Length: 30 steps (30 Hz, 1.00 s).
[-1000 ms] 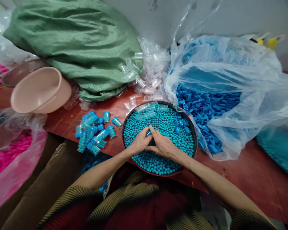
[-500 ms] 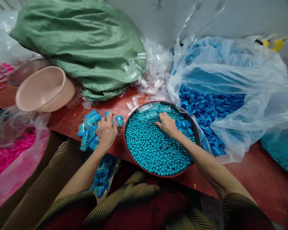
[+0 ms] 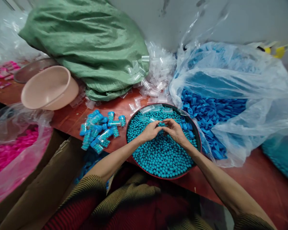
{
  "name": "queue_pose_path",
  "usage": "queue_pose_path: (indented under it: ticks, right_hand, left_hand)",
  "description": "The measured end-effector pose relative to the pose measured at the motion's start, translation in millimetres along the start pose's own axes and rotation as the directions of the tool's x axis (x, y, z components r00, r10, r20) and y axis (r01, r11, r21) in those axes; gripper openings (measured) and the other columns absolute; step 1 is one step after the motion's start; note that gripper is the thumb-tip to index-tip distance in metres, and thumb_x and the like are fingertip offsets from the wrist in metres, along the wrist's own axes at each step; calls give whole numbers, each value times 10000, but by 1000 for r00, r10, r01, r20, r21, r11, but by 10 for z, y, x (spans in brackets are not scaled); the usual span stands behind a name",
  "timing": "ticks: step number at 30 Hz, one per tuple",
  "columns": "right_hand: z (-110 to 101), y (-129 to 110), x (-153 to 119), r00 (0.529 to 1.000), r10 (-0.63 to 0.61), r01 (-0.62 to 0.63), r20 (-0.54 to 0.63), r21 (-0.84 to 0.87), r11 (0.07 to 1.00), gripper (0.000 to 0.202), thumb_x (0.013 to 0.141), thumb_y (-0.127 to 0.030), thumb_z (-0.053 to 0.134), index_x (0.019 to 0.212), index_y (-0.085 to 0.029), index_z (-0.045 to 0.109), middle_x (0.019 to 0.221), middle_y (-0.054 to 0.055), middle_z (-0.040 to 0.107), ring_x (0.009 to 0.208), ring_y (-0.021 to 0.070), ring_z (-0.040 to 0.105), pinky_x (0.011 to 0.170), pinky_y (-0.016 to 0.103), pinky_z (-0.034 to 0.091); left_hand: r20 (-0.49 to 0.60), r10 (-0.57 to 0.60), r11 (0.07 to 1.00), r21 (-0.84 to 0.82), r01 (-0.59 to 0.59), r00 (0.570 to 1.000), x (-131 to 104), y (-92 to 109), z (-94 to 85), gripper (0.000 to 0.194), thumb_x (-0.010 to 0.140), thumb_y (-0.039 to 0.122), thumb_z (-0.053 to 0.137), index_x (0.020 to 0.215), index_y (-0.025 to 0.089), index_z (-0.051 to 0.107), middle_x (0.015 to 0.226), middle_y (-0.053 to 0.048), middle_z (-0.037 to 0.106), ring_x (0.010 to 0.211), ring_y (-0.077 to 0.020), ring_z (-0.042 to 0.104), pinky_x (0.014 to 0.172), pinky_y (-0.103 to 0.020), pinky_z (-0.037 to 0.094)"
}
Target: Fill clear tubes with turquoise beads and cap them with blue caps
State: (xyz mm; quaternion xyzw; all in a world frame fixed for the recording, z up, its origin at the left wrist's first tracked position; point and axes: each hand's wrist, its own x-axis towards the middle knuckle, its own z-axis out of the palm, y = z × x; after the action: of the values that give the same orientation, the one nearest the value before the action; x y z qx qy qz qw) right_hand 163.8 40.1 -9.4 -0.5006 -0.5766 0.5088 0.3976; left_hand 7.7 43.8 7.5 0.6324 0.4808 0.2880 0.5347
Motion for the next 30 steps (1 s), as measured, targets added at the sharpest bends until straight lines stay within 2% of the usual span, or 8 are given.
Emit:
queue_pose_path:
  ticks: [4,9,12,14,17,21,26,30]
  right_hand:
    - [-50,-46,-108,981,35,-18,190,-94,995,281,748,-375,574,971,-212,519,727,-45,495,577,109,512,499,247,465]
    - [-119,-80,-226,948,21,129,317,-444,887,134,782,-302,575,800,-184,515,655,-51,499,589,99,470,554,224,392]
    - [-210,-145,-298,923,106,151,370,-602,784,122,812,-294,555,759,-186,533,641,-38,535,598,113,494,559,223,368]
    - [-315,-204,-314,937,139,156,320,-741,653,110,834,-282,531,782,-192,564,703,-5,595,655,139,541,578,234,366]
    - [-478,-257,-260,995,46,64,87,-929,365,148,857,-270,505,953,-184,578,933,77,636,812,195,591,611,257,369]
    - [-518,-176,-123,995,45,-91,-87,-990,108,220,871,-324,487,965,-142,566,949,134,629,825,235,604,579,277,353]
    - [-335,-55,-108,997,-18,71,70,-995,77,182,858,-323,499,848,-152,560,850,123,643,822,251,607,603,289,366]
    - [-204,-30,-188,992,-118,-17,-44,-975,223,252,894,-348,403,932,-144,546,661,91,632,636,236,608,531,287,353]
  left_hand:
    - [168,-127,956,-241,166,978,-46,-9,-6,257,798,233,453,1010,117,542,772,5,561,488,-48,511,397,-141,363]
    - [226,-194,962,-147,230,955,-199,-3,1,173,784,230,484,914,128,535,615,65,480,419,-29,446,374,-129,311]
    - [258,-200,961,-136,240,945,-250,-4,10,160,782,237,501,902,137,535,630,68,478,430,-29,454,380,-130,318]
    - [269,-219,944,-184,273,938,-258,-28,1,192,785,267,512,933,145,520,661,60,500,428,-31,474,368,-131,312]
    - [302,-228,891,-318,323,926,-247,-80,-35,278,775,327,548,983,154,485,714,29,567,442,-47,524,367,-132,329]
    - [319,-224,855,-389,342,921,-244,-122,-69,358,734,381,618,971,157,470,714,7,608,472,-70,579,390,-132,368]
    - [285,-241,893,-308,327,928,-266,-121,-11,275,773,324,581,956,152,469,667,15,608,450,-73,574,386,-131,360]
    - [285,-228,916,-260,304,931,-239,-130,20,200,801,228,524,976,155,460,720,23,600,397,-41,527,368,-128,332]
